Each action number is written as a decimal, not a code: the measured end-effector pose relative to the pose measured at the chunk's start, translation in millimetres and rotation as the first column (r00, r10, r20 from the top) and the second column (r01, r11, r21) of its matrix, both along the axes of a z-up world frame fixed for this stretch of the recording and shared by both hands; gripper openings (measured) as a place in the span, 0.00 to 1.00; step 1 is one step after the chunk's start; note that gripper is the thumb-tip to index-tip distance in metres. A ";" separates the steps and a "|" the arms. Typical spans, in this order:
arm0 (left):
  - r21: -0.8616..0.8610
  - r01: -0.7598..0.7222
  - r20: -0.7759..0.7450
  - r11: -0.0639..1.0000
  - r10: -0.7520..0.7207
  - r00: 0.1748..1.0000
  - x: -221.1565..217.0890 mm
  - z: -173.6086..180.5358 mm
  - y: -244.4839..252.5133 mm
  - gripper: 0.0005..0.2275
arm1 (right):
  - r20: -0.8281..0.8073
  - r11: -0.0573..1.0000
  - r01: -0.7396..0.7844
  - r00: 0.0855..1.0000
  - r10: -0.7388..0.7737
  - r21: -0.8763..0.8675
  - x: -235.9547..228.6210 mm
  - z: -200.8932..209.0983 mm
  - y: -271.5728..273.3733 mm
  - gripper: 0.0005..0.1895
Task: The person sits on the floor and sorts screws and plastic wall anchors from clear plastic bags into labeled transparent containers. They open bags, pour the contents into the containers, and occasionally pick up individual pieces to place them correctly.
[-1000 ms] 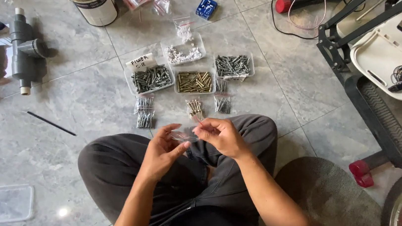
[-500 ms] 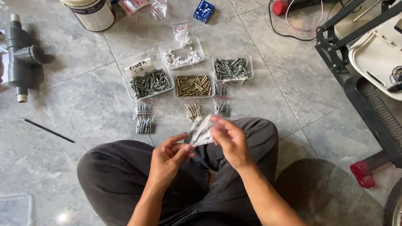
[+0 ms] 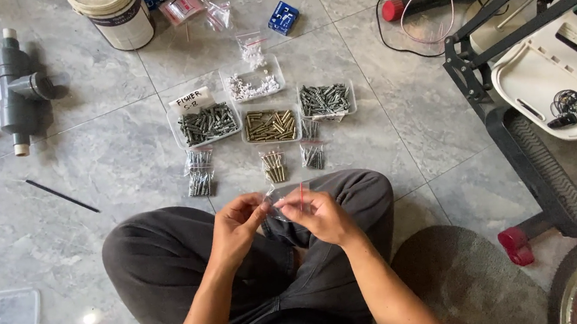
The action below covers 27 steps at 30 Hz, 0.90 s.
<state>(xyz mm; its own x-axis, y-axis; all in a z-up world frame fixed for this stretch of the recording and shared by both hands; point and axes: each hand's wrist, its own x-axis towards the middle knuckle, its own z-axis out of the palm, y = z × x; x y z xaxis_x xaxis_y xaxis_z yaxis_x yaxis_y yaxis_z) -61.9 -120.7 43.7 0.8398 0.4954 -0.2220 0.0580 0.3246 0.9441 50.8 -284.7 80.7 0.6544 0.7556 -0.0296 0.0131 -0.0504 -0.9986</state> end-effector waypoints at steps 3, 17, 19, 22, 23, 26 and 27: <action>-0.016 0.002 -0.007 1.000 -0.002 1.000 -0.7 5.3 -0.3 0.06 | 0.026 0.995 0.022 0.999 -0.019 -0.101 -2.4 -4.9 -6.6 0.12; 0.026 0.043 -0.070 0.999 -0.041 0.997 -9.1 3.5 0.3 0.06 | -0.041 0.973 -0.040 0.999 0.032 -0.228 -37.4 -48.0 6.4 0.12; 0.020 0.058 -0.071 0.998 -0.056 0.996 -11.2 -1.1 5.9 0.06 | -0.024 0.968 -0.021 1.000 0.015 -0.249 -38.9 -51.5 10.5 0.12; 0.052 0.046 -0.109 0.998 -0.040 0.993 -20.4 -10.9 20.7 0.07 | -0.131 0.971 -0.053 0.991 0.023 -0.232 -38.0 -52.3 13.8 0.12; 0.063 0.037 -0.096 0.997 -0.031 0.995 -22.1 -11.8 24.3 0.07 | -0.141 0.981 -0.078 0.989 0.053 -0.179 -37.1 -54.9 14.6 0.16; 0.107 0.039 -0.097 0.994 -0.028 0.995 -25.5 -3.8 32.3 0.07 | -0.107 0.988 -0.104 0.990 0.092 -0.116 -35.6 -55.9 17.3 0.21; 0.136 0.047 -0.108 0.990 -0.032 0.994 -25.8 0.5 34.2 0.07 | -0.065 0.988 -0.108 0.993 0.102 -0.109 -34.7 -54.9 17.8 0.22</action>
